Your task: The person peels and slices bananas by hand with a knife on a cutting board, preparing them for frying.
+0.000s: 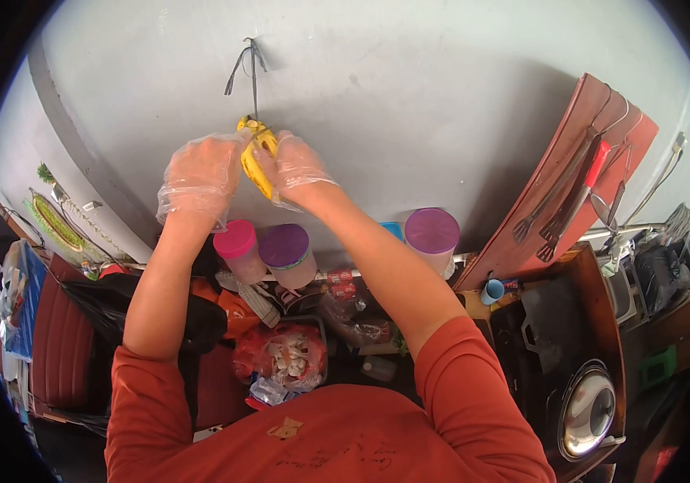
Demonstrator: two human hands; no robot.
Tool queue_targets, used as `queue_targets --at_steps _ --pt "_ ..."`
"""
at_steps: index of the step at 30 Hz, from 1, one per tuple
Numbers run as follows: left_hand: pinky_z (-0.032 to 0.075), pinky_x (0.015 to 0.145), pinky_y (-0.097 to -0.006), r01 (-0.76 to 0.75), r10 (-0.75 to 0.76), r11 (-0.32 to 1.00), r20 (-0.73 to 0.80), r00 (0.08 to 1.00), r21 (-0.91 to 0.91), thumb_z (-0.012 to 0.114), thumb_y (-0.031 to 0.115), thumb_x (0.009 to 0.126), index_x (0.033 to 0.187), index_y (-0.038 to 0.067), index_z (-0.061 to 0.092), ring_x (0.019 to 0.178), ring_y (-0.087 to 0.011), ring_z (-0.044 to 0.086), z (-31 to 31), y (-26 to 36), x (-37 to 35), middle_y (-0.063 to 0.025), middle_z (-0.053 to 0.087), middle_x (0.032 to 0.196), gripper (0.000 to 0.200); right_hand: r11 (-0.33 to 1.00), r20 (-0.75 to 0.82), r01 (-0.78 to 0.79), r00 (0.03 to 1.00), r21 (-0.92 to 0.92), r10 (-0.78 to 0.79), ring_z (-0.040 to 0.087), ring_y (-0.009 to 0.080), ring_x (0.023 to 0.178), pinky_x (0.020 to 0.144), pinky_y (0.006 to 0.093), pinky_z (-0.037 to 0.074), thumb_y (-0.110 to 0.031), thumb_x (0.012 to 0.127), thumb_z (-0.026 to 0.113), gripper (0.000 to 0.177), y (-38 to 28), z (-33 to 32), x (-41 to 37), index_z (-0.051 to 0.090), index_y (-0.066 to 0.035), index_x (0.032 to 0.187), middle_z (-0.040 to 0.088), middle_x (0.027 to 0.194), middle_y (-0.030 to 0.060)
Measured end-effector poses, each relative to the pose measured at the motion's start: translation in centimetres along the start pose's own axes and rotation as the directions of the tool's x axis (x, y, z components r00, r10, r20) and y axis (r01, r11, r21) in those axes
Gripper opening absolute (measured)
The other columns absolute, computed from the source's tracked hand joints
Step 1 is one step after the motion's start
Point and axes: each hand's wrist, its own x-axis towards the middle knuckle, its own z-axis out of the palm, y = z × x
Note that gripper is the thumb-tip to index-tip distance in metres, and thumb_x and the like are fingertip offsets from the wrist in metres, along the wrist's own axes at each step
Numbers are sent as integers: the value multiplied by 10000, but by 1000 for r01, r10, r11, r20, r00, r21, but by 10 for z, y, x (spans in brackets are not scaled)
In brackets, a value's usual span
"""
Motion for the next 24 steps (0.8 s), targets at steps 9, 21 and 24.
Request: queue_targets --at_steps 9,21,24 --pt "577 778 -417 -40 36 999 135 990 30 609 142 900 983 67 673 915 -317 720 -11 21 16 -143 726 898 129 992 -30 71 997 -108 -75 644 477 999 872 525 519 -407 986 560 483 7 7 -1 508 44 1151 651 1053 308" --pt "573 807 -437 -11 0 997 147 989 77 594 149 909 1001 101 708 939 -324 717 -17 13 13 -131 733 933 154 984 -145 175 974 -17 -176 638 497 964 848 534 518 -369 962 607 475 31 13 -15 507 31 1199 659 1023 309" --pt "556 829 -461 56 -53 998 80 995 -38 580 171 922 1126 102 726 952 -348 707 -45 24 -5 -149 736 1003 260 973 -347 211 922 88 -169 690 400 846 744 496 548 -371 989 591 455 70 3 -40 512 28 1192 668 954 261"
